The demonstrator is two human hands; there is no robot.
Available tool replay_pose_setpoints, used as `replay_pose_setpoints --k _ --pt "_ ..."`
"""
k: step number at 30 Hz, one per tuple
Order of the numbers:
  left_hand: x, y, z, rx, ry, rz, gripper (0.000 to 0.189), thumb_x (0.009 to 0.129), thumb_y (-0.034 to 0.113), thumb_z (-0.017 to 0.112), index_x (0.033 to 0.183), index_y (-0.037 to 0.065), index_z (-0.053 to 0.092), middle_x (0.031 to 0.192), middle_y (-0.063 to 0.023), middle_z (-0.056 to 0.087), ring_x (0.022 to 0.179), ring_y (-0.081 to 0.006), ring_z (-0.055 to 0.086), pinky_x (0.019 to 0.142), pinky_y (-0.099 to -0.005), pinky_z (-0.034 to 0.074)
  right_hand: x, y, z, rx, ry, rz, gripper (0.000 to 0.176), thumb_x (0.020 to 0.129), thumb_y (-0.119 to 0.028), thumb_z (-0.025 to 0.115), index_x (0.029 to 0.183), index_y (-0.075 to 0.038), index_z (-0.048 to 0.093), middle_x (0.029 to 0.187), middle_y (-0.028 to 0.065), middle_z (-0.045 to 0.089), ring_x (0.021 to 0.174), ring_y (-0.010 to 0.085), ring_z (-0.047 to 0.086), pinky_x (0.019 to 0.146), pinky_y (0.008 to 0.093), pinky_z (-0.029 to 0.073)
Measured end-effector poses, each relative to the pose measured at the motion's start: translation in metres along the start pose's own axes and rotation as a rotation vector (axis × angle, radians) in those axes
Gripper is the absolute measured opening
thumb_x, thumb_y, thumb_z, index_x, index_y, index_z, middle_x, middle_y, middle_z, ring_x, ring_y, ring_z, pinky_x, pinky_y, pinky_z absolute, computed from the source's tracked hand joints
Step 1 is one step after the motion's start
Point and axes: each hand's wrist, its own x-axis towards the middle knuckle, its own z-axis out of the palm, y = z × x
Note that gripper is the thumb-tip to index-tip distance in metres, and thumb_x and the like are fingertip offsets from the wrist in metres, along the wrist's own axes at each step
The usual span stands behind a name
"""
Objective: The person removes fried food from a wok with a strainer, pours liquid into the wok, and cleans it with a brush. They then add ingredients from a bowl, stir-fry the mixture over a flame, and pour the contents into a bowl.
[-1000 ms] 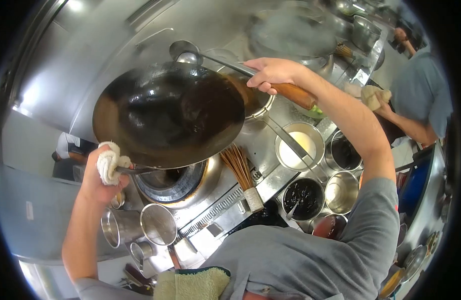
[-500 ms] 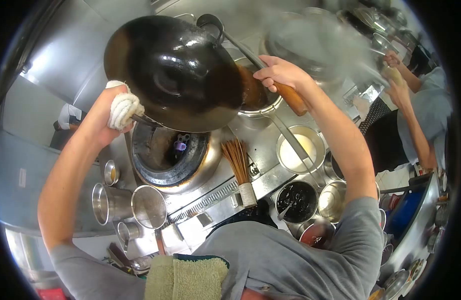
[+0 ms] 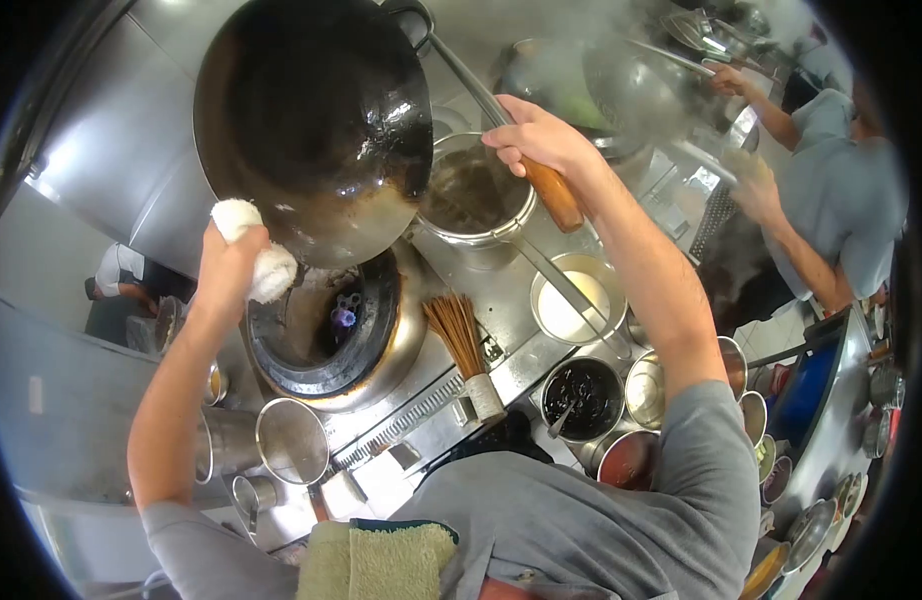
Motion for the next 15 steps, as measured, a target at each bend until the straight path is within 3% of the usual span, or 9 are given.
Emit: replay_pose_setpoints --k 4,8,12,15 --pt "-0.006 -0.023 -0.004 0.02 0.007 0.097 0.029 0.076 0.005 0.055 0.104 -0.002 0.049 0.084 -0.0089 0.057 0.071 -0.0171 0.057 0.062 -0.0313 0.048 -0.009 -0.014 0.003 -0.021 -0.01 -0.026 0.041 0.082 -0.006 0.055 0.121 0.002 0.043 0.059 -0.0014 0.042 0.047 0.0079 0.042 0.042 0.0242 0.036" --pt "-0.014 -0.063 0.001 -0.137 0.094 0.062 0.03 0.076 0.005 0.055 0.104 -0.003 0.049 0.085 -0.0098 0.057 0.068 -0.0167 0.058 0.059 -0.0299 0.049 -0.007 -0.032 0.016 -0.076 -0.022 -0.063 0.043 0.082 -0.006 0.054 0.123 0.001 0.043 0.059 -0.0007 0.042 0.046 0.0085 0.042 0.042 0.0246 0.037" --pt "-0.031 -0.105 0.018 -0.48 0.139 0.038 0.014 0.074 0.0 0.051 0.088 0.0 0.052 0.077 -0.0076 0.056 0.061 -0.0175 0.059 0.053 -0.0302 0.048 0.017 -0.041 0.038 -0.29 -0.08 -0.109 0.042 0.082 -0.006 0.056 0.122 0.0 0.044 0.059 0.0004 0.044 0.045 0.0097 0.043 0.042 0.026 0.037" --pt "-0.054 -0.144 0.02 -0.784 0.121 -0.174 0.004 0.077 0.006 0.049 0.078 0.004 0.051 0.072 -0.009 0.058 0.06 -0.0206 0.06 0.051 -0.031 0.046 0.049 -0.049 0.059 -0.391 -0.182 -0.061 0.042 0.083 -0.007 0.057 0.122 0.0 0.044 0.06 0.0022 0.047 0.044 0.0109 0.045 0.042 0.0266 0.037"
